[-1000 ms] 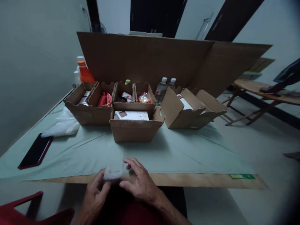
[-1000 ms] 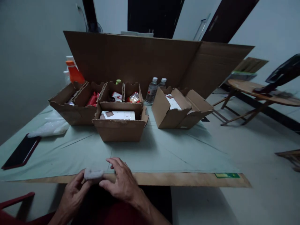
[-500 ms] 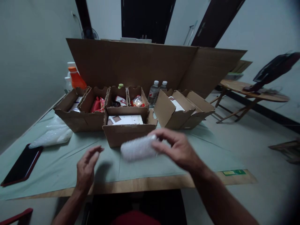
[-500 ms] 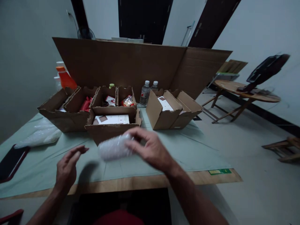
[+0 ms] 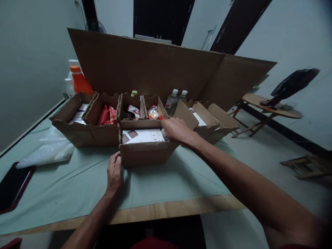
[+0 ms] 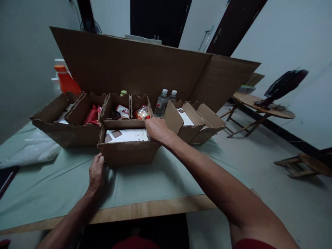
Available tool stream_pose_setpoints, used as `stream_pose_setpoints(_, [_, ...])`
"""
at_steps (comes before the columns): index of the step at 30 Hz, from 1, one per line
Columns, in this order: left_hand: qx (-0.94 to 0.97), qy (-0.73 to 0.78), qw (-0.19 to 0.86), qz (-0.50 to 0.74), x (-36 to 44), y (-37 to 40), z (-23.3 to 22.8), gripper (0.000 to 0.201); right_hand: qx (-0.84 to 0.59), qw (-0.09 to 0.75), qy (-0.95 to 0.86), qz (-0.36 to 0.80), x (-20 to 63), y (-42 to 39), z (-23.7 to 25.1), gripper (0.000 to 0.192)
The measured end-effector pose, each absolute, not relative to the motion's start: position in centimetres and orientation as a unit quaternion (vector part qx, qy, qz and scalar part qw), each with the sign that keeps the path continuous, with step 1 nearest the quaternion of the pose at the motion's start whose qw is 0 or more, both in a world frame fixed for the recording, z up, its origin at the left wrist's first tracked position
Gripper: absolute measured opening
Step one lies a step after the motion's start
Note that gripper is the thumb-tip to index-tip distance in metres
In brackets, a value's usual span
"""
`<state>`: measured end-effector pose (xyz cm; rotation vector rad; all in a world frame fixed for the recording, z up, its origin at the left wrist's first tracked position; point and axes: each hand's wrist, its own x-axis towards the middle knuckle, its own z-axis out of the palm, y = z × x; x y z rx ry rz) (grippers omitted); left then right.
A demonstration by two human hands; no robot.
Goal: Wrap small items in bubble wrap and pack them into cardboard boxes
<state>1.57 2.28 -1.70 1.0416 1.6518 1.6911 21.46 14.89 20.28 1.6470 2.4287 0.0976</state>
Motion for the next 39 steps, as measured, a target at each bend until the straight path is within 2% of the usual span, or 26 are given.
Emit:
stream_pose_setpoints(5, [0.397,0.606,0.287,0.627,1.5,2.3,-1.4,0.049,0.544,0.123,0.83,-0.01,21.6,16.1,19.0,0.023])
stream_pose_setpoints(7, [0.395,0.606,0.286,0.629,1.4,2.4,-1.4,0.049,0.541,0.088,0.836,-0.012,22.9,15.7,19.4,0.026])
stream_pose_setpoints(9, [0.391,0.604,0.283,0.634,1.3,2.4,-1.4,0.049,0.539,-0.027,0.842,-0.01,25.1,14.3,19.9,0.029])
stream_pose_setpoints(12, [0.391,0.603,0.264,0.643,1.0,1.9,-1.4,0.049,0.526,-0.263,0.809,-0.01,29.3,10.9,19.4,0.026])
stream_pose_setpoints(13, [0.396,0.604,0.254,0.644,0.9,1.6,-1.2,0.048,0.524,-0.313,0.792,-0.019,30.6,9.8,18.6,0.024])
stream_pose_setpoints(15, [0.411,0.599,0.238,0.644,0.8,1.1,-0.9,0.049,0.524,-0.357,0.771,-0.066,32.5,8.3,16.1,0.025])
stream_pose_setpoints(19, [0.437,0.564,0.274,0.645,1.3,1.5,0.4,0.06,0.486,-0.327,0.777,-0.231,32.0,9.3,10.0,0.065])
stream_pose_setpoints(20, [0.443,0.552,0.292,0.644,1.7,2.0,0.9,0.062,0.467,-0.326,0.775,-0.274,31.3,10.1,8.8,0.069])
stream_pose_setpoints(23, [0.46,0.535,0.316,0.634,3.4,3.0,2.1,0.065,0.452,-0.34,0.743,-0.357,29.9,11.4,6.9,0.059])
stream_pose_setpoints(28, [0.48,0.574,0.311,0.586,4.6,-2.4,2.0,0.061,0.488,-0.331,0.738,-0.328,30.9,4.8,6.8,0.033])
stream_pose_setpoints(30, [0.454,0.622,0.302,0.562,3.5,-6.5,1.7,0.056,0.456,-0.35,0.754,-0.318,30.1,1.1,7.1,0.037])
stream_pose_setpoints(32, [0.396,0.691,0.247,0.553,1.5,-9.4,2.2,0.05,0.417,-0.355,0.774,-0.32,27.9,-1.0,7.7,0.051])
stream_pose_setpoints(35, [0.359,0.715,0.143,0.583,-0.5,-9.4,4.3,0.045,0.387,-0.346,0.792,-0.32,24.3,0.2,9.2,0.064])
stream_pose_setpoints(37, [0.382,0.676,0.12,0.619,0.2,-7.3,5.8,0.048,0.398,-0.35,0.786,-0.318,24.1,2.5,10.1,0.051])
stream_pose_setpoints(39, [0.416,0.633,0.15,0.636,2.5,-5.3,6.4,0.053,0.434,-0.349,0.771,-0.31,26.3,3.9,10.4,0.03])
